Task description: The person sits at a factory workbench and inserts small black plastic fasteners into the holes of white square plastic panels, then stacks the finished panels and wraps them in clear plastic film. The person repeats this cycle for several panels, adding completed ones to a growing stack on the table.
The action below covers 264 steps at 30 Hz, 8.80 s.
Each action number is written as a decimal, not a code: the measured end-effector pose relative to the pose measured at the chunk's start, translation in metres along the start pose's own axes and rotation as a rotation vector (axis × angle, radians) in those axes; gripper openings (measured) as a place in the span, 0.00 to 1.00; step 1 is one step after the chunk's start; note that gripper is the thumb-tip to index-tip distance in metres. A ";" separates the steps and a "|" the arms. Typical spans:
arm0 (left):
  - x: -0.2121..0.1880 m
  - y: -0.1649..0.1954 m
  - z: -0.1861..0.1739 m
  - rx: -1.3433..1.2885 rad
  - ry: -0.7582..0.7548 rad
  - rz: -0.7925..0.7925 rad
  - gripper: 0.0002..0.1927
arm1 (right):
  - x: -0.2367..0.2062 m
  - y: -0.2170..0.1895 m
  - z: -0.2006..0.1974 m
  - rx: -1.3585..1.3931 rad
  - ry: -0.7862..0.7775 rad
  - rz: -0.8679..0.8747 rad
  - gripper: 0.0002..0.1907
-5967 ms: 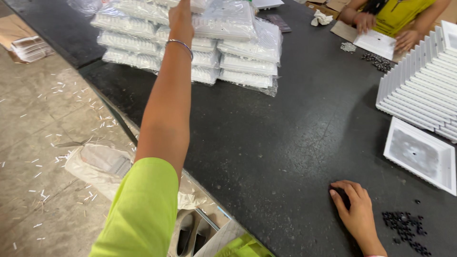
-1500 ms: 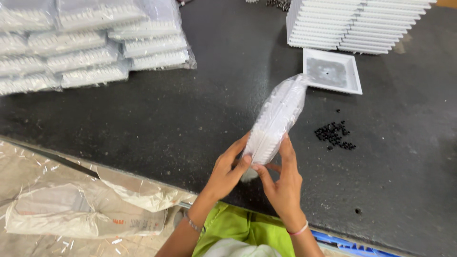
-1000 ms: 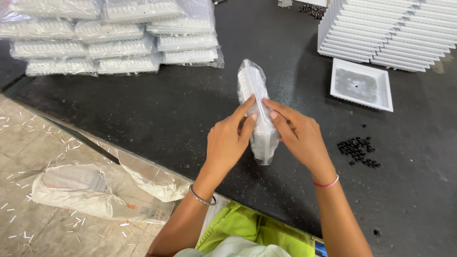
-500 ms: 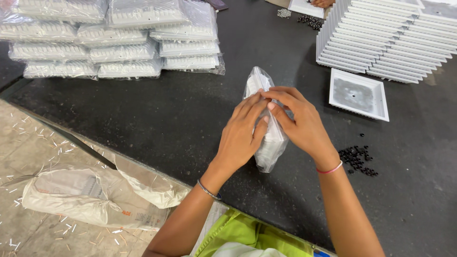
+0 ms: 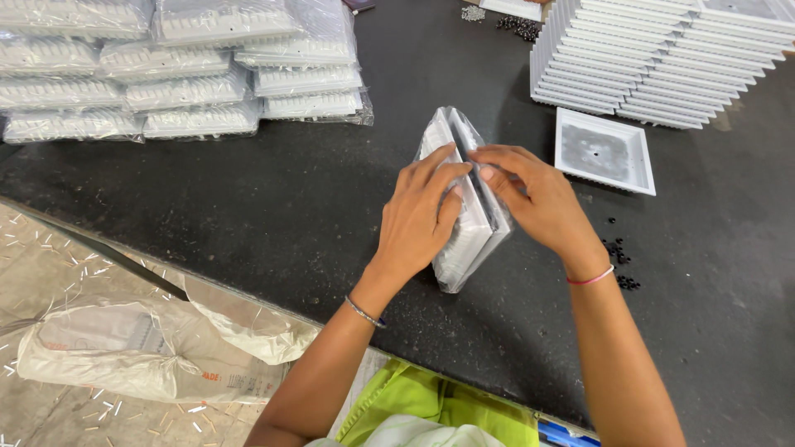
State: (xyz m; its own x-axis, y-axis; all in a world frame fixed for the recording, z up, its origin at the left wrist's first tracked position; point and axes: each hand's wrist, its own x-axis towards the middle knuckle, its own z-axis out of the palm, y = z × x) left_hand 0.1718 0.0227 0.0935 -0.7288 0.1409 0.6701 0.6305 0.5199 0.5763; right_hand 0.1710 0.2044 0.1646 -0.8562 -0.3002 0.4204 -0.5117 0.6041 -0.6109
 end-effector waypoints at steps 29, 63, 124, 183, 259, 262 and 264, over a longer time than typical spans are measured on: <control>0.001 -0.061 0.068 0.099 -0.411 0.085 0.12 | -0.066 0.178 0.097 0.875 -0.227 0.532 0.25; 0.008 -0.230 0.035 0.078 0.058 -0.571 0.19 | -0.064 0.166 0.113 0.414 -0.274 0.434 0.19; 0.009 -0.207 0.018 -0.504 -0.279 -0.560 0.57 | -0.074 0.140 0.045 -0.004 0.007 0.129 0.18; 0.014 -0.207 -0.003 -0.444 -0.149 -0.832 0.47 | -0.073 0.120 0.099 0.209 -0.049 0.430 0.12; 0.027 -0.232 -0.037 -0.456 0.804 -0.177 0.16 | -0.081 0.235 0.047 0.786 0.168 0.784 0.15; 0.022 -0.205 -0.028 0.065 0.468 -0.286 0.37 | -0.080 0.235 0.047 0.799 0.163 0.775 0.15; 0.022 -0.189 -0.017 0.213 0.176 -0.163 0.49 | -0.080 0.235 0.048 0.802 0.165 0.769 0.15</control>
State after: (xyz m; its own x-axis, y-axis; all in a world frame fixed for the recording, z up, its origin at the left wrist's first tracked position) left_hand 0.0411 -0.0868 0.0075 -0.7466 -0.0967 0.6582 0.4254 0.6913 0.5841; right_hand 0.1156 0.3353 -0.0448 -0.9745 0.0856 -0.2073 0.2005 -0.0811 -0.9763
